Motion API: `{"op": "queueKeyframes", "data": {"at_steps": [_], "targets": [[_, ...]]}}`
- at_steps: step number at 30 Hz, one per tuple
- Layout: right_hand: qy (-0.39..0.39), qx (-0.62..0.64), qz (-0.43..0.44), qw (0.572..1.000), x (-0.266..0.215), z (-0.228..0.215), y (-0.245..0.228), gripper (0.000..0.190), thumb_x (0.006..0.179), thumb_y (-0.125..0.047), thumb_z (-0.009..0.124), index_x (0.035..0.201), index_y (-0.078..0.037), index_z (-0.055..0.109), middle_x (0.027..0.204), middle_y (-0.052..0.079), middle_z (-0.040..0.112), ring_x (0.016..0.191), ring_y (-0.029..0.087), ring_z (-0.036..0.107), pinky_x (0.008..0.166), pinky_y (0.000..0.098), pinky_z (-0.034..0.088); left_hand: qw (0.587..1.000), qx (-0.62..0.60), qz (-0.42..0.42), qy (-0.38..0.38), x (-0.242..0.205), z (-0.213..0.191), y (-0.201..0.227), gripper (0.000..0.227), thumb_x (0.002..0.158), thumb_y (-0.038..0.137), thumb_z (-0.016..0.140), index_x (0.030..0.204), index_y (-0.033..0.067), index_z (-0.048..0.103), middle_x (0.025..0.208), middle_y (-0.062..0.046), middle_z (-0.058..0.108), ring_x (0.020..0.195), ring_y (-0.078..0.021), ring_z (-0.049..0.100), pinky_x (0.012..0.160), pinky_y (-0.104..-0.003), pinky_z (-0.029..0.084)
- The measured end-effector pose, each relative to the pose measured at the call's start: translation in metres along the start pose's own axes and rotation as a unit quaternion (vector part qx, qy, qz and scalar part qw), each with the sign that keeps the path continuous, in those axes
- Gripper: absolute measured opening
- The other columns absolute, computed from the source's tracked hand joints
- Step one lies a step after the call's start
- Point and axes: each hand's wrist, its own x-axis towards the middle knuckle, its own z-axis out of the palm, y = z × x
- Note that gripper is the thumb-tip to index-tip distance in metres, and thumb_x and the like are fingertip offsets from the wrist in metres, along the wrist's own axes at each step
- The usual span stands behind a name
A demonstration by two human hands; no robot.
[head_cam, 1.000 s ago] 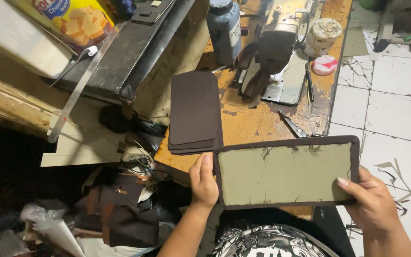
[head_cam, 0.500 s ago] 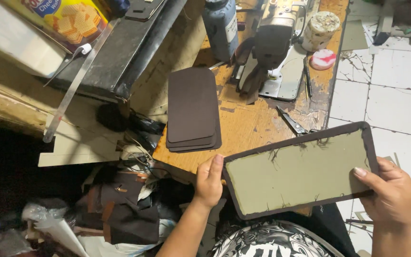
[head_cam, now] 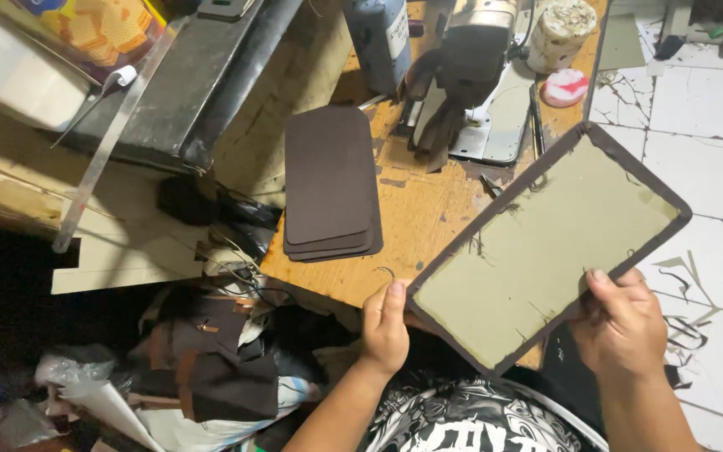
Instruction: Inspecting and stacking rectangular leather pieces on a workshop table
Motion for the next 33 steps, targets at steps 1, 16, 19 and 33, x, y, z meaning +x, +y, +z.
{"op": "queueKeyframes", "data": {"at_steps": [1, 16, 19, 33], "targets": [[0.004, 0.0, 0.0, 1.0, -0.004, 0.005, -0.006, 0.026, 0.102, -0.01, 0.063, 0.092, -0.021, 0.042, 0.08, 0.002, 0.058, 0.068, 0.014, 0.06, 0.051, 0.0294, 0.05, 1.0, 0.0, -0.002, -0.003, -0.001, 0.0, 0.006, 0.046, 0.109, 0.031, 0.039, 0.093, 0.0012, 0.071, 0.084, -0.004, 0.068, 0.08, -0.0141, 0.063, 0.073, -0.03, 0.05], [-0.031, -0.115, -0.025, 0.993, -0.028, 0.042, -0.031, 0.04, 0.102, -0.017, 0.049, 0.14, -0.006, 0.053, 0.133, 0.01, 0.063, 0.118, 0.023, 0.063, 0.101, 0.0357, 0.053, 0.977, 0.089, 0.116, -0.156, -0.011, 0.013, 0.018, 0.035, 0.106, 0.018, 0.047, 0.073, 0.0079, 0.049, 0.066, -0.002, 0.042, 0.059, -0.0162, 0.041, 0.054, -0.035, 0.032], [-0.045, -0.091, 0.003, 0.995, -0.026, 0.036, -0.025, 0.043, 0.1, -0.016, 0.05, 0.142, -0.006, 0.052, 0.131, 0.012, 0.064, 0.114, 0.024, 0.064, 0.097, 0.0369, 0.053, 0.971, 0.127, 0.131, -0.154, -0.012, 0.013, 0.022, 0.041, 0.101, 0.014, 0.053, 0.065, 0.0111, 0.033, 0.062, -0.001, 0.03, 0.057, -0.0166, 0.032, 0.054, -0.036, 0.025], [-0.169, -0.05, 0.094, 0.98, -0.025, 0.025, -0.008, 0.047, 0.094, -0.007, 0.052, 0.139, 0.006, 0.056, 0.123, 0.025, 0.069, 0.101, 0.037, 0.068, 0.084, 0.048, 0.057, 0.99, 0.052, 0.103, -0.084, 0.012, 0.017, 0.026, 0.043, 0.108, 0.027, 0.038, 0.068, 0.0137, 0.029, 0.065, 0.001, 0.032, 0.062, -0.0144, 0.032, 0.06, -0.037, 0.027]]}}
